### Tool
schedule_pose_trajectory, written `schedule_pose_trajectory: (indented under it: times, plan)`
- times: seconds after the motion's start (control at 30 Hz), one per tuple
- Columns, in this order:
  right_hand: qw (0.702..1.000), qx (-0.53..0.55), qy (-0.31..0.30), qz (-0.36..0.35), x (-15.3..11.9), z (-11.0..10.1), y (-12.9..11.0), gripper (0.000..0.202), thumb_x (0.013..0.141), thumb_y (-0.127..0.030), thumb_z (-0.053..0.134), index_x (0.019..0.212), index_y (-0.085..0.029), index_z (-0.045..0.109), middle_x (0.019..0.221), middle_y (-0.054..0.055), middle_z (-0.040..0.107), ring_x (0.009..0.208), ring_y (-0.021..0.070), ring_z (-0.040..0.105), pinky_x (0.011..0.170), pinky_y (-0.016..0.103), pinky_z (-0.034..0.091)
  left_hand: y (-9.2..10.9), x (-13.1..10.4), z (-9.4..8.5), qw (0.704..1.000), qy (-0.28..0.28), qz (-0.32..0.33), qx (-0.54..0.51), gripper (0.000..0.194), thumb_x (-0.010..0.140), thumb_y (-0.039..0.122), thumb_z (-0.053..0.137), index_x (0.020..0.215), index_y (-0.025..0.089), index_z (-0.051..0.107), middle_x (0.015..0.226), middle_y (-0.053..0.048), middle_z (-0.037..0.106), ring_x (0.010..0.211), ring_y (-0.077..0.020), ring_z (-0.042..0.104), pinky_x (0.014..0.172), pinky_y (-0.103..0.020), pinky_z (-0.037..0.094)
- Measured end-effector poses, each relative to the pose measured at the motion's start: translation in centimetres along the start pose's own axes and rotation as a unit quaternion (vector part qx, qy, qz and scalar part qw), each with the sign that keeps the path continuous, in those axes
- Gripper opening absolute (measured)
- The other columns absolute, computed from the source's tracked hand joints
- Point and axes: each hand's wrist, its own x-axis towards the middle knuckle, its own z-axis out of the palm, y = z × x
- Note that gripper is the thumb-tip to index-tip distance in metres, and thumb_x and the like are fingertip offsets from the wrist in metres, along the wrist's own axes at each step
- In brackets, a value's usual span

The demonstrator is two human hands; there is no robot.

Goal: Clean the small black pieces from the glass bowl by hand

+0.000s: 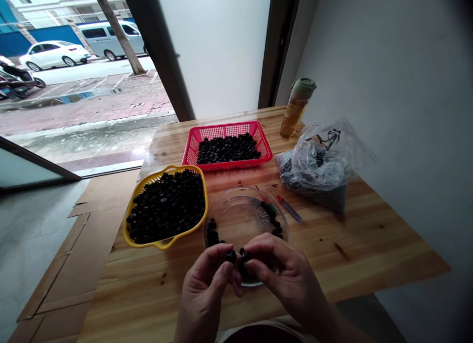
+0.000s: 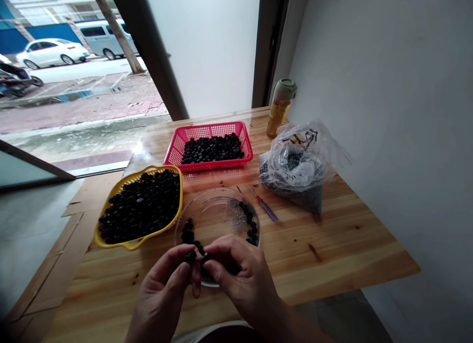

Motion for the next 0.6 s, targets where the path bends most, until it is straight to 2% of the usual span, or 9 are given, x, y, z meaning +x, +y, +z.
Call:
schedule_pose_trajectory:
  times: [0.17,0.3,0.43,0.6]
  plan:
    - [0.999,-0.028,0.002,-0.029,0.2,0.4,-0.5,0.01,0.091,-0.02,0.076,0.1,-0.022,0.078,0.089,0.004,0.079,0.077,0.0173,0.075,0.069,0.022,0.06,0.2,0.0,0.2,0.999,0.0,-0.016,-0.048,0.029,0.08,0.045,0.089,0.096,0.022,0.083,0.064,-0.002,0.073,0.054,-0.0132,0.063,0.06,-0.026,0.055]
    - [0.996,-0.053,0.0,-0.07,0.3,0.7,-1.0,0.014,0.092,-0.016,0.073,0.104,-0.022,0.078,0.091,0.004,0.079,0.08,0.0171,0.075,0.073,0.023,0.06,0.3,0.1,0.4,0.996,0.0,-0.033,-0.089,0.026,0.075,0.041,0.093,0.092,0.023,0.085,0.06,-0.002,0.072,0.05,-0.0121,0.063,0.054,-0.023,0.053]
    - [0.993,-0.07,0.001,-0.097,0.5,0.9,-1.5,0.017,0.092,-0.013,0.073,0.107,-0.02,0.078,0.092,0.006,0.079,0.081,0.0167,0.075,0.076,0.022,0.06,0.2,-0.1,0.1,0.99,0.028,-0.056,-0.125,0.025,0.071,0.038,0.096,0.09,0.024,0.087,0.069,-0.004,0.076,0.055,-0.0124,0.065,0.05,-0.02,0.052]
    - [0.991,-0.068,-0.012,-0.114,0.6,1.1,-1.8,0.019,0.095,-0.013,0.07,0.112,-0.018,0.077,0.094,0.008,0.079,0.084,0.0177,0.075,0.078,0.024,0.061,0.2,-0.2,-0.1,0.985,0.033,-0.084,-0.144,0.025,0.069,0.037,0.098,0.091,0.027,0.088,0.07,-0.004,0.078,0.057,-0.0126,0.067,0.052,-0.019,0.055]
